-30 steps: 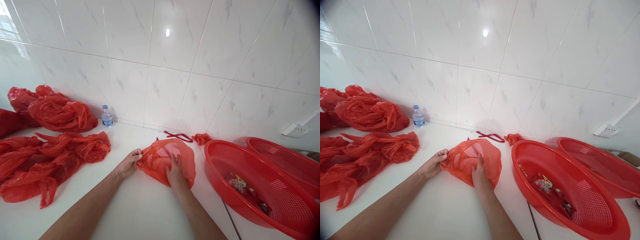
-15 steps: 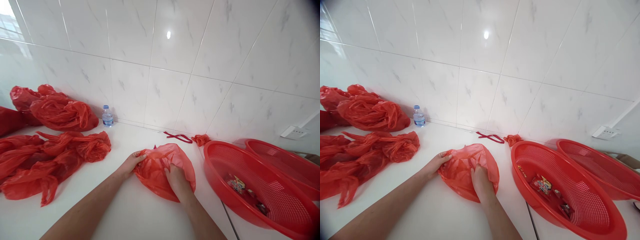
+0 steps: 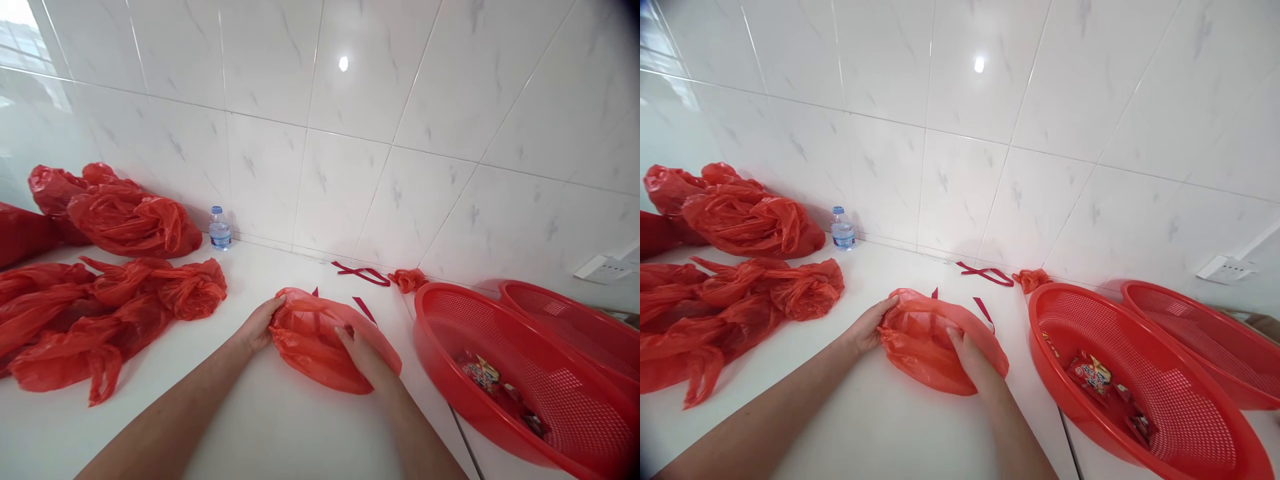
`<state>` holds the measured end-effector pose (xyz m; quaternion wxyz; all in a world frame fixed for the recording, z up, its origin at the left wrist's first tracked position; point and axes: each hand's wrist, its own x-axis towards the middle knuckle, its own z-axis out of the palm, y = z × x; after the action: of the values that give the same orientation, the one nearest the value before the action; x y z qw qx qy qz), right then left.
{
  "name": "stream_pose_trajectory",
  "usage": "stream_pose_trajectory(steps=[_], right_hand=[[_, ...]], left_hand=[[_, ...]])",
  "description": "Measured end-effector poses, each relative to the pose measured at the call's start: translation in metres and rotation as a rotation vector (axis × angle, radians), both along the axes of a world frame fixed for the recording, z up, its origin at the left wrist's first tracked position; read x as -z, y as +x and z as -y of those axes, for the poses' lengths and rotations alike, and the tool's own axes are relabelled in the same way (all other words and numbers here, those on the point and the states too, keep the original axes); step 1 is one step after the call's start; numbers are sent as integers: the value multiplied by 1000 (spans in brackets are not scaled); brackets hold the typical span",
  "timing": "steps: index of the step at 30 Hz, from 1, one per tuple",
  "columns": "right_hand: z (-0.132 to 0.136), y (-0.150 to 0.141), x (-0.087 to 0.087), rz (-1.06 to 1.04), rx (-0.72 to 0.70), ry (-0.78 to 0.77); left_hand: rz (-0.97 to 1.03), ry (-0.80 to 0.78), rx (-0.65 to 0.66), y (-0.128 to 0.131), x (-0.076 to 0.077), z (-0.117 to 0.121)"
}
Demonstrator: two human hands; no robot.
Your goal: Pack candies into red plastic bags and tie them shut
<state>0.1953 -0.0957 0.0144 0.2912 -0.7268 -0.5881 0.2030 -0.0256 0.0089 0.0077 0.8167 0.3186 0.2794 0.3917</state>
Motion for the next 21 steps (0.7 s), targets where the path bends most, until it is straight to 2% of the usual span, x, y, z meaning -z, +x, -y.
stream_pose_trajectory(steps=[2, 4, 7, 10, 12, 14, 18, 21], right_hand=[[2, 10, -3, -49, 38, -88], [3, 18, -9, -113, 6, -195], [6, 26, -17, -335, -123, -296], [9, 34, -22, -586, -268, -294], [12, 40, -26, -675, -357, -297], [14, 44, -30, -669, -390, -305], [16, 48, -40, -535, -319, -327], [15, 47, -42, -565, -303, -275]], left_hand=[[-17, -24, -34, -1, 2, -2], [-20, -30, -35, -2, 2, -3], [-30, -20, 21, -1, 0, 0], [-81, -1, 33, 1, -3, 3], [-102, 33, 30, 3, -4, 5], [-102, 82, 51, 4, -5, 6], [-97, 145, 89, 7, -6, 8], [-110, 149, 67, 8, -5, 8]])
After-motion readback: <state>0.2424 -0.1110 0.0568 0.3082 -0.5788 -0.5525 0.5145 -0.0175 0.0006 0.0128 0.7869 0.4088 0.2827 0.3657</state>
